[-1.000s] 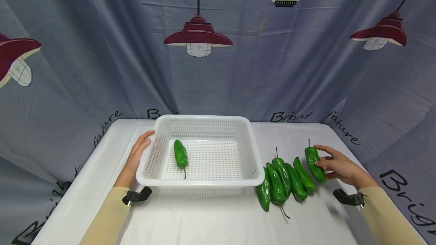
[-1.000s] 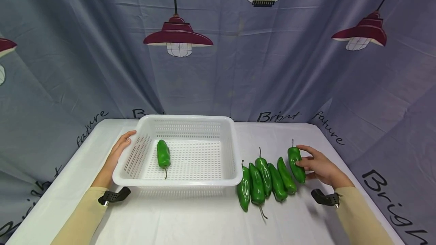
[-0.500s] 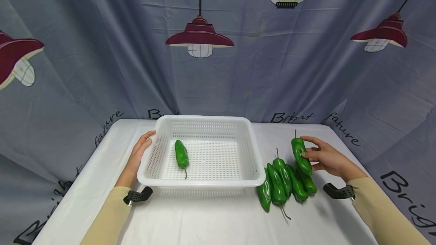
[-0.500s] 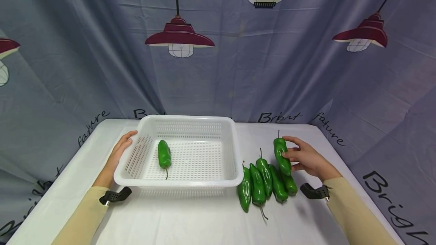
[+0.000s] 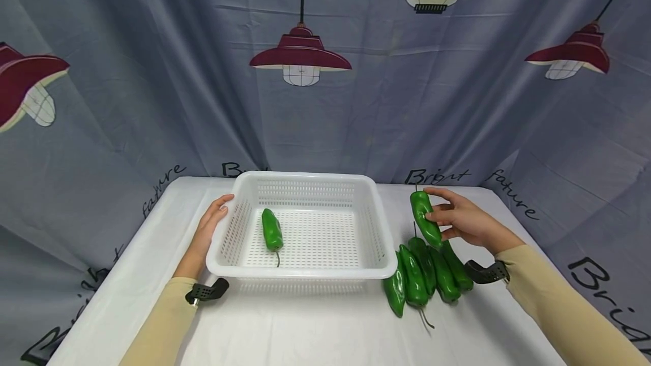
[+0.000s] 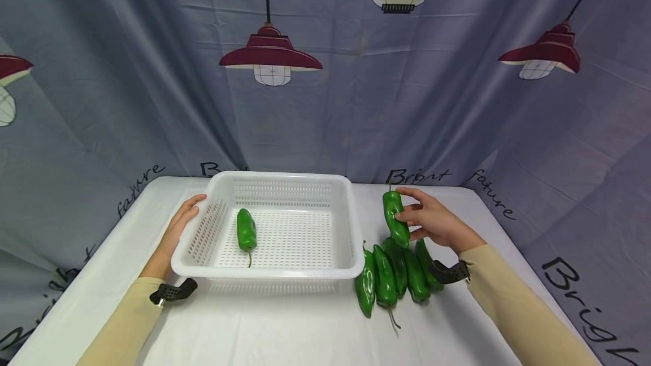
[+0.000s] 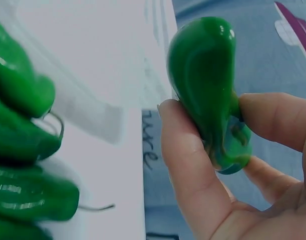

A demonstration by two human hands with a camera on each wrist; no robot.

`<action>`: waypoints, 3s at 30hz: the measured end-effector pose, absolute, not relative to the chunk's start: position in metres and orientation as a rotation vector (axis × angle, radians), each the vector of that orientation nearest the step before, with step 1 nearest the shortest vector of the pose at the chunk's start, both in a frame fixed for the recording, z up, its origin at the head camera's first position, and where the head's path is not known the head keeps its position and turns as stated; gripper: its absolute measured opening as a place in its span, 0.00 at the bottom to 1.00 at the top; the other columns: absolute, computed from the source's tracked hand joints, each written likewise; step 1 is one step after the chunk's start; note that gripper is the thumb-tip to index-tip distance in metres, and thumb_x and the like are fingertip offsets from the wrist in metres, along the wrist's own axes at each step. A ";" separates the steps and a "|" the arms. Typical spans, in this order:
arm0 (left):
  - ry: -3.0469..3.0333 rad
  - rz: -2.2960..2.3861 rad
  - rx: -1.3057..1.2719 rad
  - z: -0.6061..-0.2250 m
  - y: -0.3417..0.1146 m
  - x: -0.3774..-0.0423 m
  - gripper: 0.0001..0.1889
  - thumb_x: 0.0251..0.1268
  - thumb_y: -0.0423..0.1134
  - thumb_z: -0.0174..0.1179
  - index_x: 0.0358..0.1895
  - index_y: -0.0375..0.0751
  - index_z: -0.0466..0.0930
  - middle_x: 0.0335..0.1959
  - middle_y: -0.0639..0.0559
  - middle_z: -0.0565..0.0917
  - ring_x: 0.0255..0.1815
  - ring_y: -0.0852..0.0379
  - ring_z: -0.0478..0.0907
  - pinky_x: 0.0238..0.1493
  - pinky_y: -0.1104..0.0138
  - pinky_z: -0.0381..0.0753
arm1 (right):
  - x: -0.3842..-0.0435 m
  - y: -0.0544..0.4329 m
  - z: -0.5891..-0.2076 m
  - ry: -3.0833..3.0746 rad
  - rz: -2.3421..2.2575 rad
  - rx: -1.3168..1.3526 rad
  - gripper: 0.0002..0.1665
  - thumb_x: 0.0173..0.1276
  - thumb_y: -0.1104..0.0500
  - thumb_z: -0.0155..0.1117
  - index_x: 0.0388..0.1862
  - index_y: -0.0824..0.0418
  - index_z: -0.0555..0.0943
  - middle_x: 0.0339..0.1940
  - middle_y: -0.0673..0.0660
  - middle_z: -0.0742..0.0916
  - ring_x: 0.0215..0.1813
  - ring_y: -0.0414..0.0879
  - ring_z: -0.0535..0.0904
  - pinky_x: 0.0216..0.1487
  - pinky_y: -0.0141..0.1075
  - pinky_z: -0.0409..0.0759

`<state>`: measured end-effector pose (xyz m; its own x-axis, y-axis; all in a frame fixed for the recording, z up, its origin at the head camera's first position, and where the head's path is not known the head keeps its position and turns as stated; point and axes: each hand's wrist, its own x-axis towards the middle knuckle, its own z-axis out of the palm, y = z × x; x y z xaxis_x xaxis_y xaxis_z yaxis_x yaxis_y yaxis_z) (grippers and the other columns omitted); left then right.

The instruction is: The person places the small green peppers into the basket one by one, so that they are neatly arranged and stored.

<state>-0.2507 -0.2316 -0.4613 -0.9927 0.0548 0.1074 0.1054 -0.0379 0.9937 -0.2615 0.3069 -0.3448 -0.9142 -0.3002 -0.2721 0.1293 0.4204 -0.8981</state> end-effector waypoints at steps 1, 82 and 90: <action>-2.154 -2.232 -0.178 -0.461 -0.232 -0.251 0.23 0.85 0.51 0.37 0.76 0.52 0.58 0.65 0.62 0.69 0.57 0.67 0.78 0.51 0.71 0.83 | -0.262 0.303 -0.343 2.287 -1.497 -0.149 0.50 0.77 0.61 0.60 0.85 0.58 0.41 0.55 0.58 0.81 0.40 0.42 0.87 0.37 0.41 0.88; -2.164 -2.220 -0.135 -0.463 -0.231 -0.255 0.25 0.85 0.50 0.37 0.77 0.47 0.56 0.71 0.48 0.68 0.54 0.66 0.78 0.50 0.71 0.83 | -0.315 0.029 -0.402 2.143 -1.283 -0.178 0.39 0.69 0.69 0.65 0.76 0.55 0.65 0.60 0.67 0.81 0.38 0.54 0.86 0.32 0.44 0.87; -2.140 -2.238 -0.140 -0.463 -0.230 -0.255 0.24 0.85 0.49 0.37 0.76 0.47 0.58 0.66 0.55 0.70 0.54 0.66 0.79 0.50 0.71 0.83 | -0.317 0.023 -0.407 2.117 -1.326 -0.190 0.39 0.68 0.73 0.61 0.76 0.59 0.64 0.42 0.62 0.83 0.31 0.50 0.82 0.33 0.44 0.88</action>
